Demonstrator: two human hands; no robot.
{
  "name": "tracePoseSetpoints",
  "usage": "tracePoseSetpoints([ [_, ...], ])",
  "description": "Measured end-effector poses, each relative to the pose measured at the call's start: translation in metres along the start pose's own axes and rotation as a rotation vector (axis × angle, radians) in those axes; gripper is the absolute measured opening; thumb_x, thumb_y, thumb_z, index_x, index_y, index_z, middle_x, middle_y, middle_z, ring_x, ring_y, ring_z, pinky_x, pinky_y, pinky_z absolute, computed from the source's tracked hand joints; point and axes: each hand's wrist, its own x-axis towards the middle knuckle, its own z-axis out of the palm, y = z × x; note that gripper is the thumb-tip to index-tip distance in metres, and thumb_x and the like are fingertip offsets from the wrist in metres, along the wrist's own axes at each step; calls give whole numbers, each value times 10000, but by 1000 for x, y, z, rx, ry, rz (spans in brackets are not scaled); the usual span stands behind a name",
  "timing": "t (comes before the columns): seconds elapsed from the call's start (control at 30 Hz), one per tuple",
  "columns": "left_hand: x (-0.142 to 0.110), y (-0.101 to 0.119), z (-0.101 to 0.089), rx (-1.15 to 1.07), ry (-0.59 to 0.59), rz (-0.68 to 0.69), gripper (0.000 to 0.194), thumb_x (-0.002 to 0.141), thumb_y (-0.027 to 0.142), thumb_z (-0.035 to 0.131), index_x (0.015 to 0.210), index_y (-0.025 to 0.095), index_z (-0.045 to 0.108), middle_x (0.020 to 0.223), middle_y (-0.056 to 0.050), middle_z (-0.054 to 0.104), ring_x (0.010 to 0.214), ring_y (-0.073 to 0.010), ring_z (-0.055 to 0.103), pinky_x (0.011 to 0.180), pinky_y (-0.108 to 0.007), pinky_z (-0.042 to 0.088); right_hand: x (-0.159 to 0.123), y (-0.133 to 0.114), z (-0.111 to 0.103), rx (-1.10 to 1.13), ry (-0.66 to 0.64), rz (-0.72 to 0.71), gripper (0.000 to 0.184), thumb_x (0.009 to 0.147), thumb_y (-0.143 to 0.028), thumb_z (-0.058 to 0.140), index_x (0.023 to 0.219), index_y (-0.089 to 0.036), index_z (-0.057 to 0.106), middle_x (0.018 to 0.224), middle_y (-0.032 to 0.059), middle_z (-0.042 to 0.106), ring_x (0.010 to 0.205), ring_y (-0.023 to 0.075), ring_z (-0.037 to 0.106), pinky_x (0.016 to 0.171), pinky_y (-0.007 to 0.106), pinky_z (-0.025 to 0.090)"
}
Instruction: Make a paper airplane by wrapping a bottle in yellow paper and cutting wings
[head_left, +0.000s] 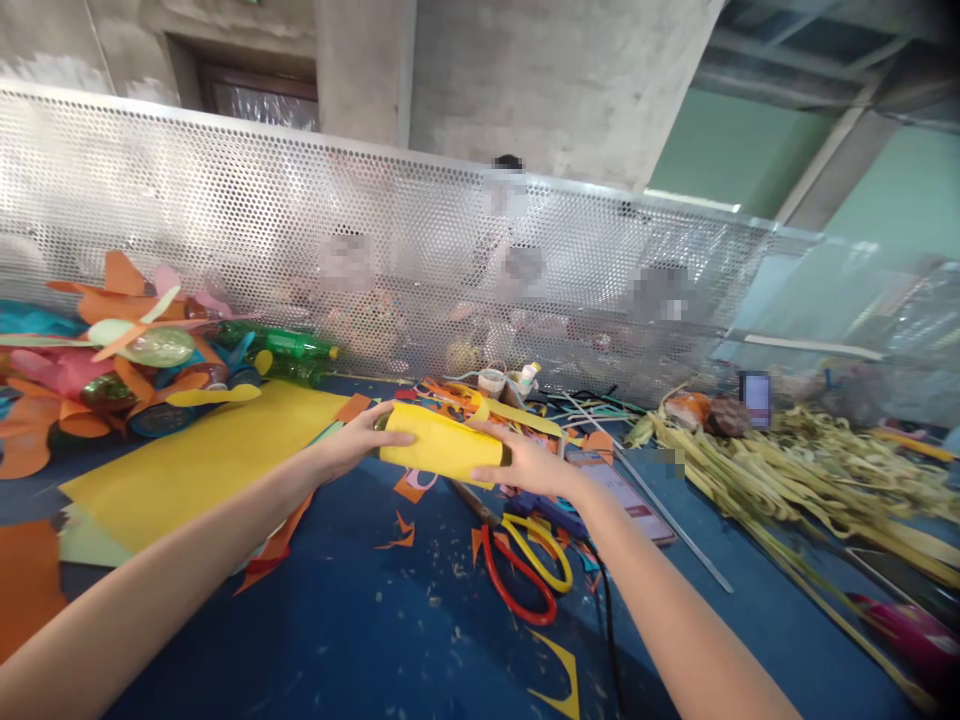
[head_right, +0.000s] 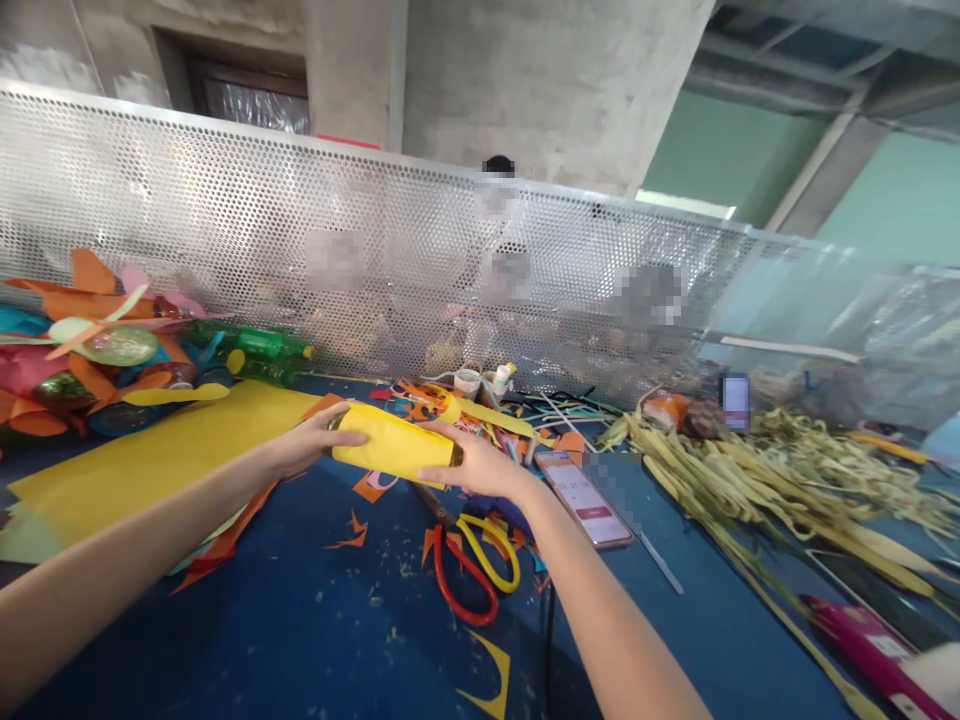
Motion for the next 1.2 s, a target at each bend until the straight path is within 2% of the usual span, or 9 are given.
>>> tracePoseSetpoints([
  [0.17,0,-2,1,-3,52,-50,517,594,238,810,1064,198,601,1046,-85,673,932,-241,656,766,-304,524,3,7,3,21,52,17,567,810,-500,594,1319,-269,500,1235,45,607,1127,280,561,995,454,414],
  [0.3,-2,-3,4,0,47,-22,506,566,212,818,1031,202,618,1026,-66,679,910,-225,662,750,-276,524,4,10,5,12,53,23,560,818,-475,593,1326,-264,495,1244,50,600,1128,261,559,993,427,417],
  [0.53,0,-10,6,-69,69,-88,320,665,305,746,955,202,657,919,-41,706,754,-178,668,616,-229,489,2,12,0,-34,52,-21,558,797,-443,623,1317,-280,500,1309,34,557,1174,264,524,1010,428,394],
  [0.67,2,-15,5,-64,63,-100,311,629,285,762,915,199,675,904,-39,706,695,-178,663,598,-247,492,0,7,-1,-54,16,-28,523,807,-444,610,1301,-304,512,1318,13,552,1178,261,527,1036,428,368],
  [0.87,3,-21,6,-53,91,-101,305,659,320,741,933,197,686,884,-50,710,671,-191,663,568,-261,501,7,8,7,-40,96,17,400,865,-449,527,1211,-266,609,1213,36,636,1142,257,564,988,405,422],
  [1.07,3,-27,0,24,33,-84,276,661,276,729,921,182,724,931,-86,722,788,-238,672,684,-309,509,10,16,13,-9,67,-14,412,849,-444,558,1200,-240,627,1211,49,643,1115,255,587,977,395,438],
  [1.2,2,-33,-8,136,7,-29,237,640,227,736,872,178,749,1047,-83,701,1009,-259,605,875,-314,445,9,24,18,11,40,-67,414,863,-419,549,1229,-234,604,1240,47,625,1153,242,566,1002,383,419],
])
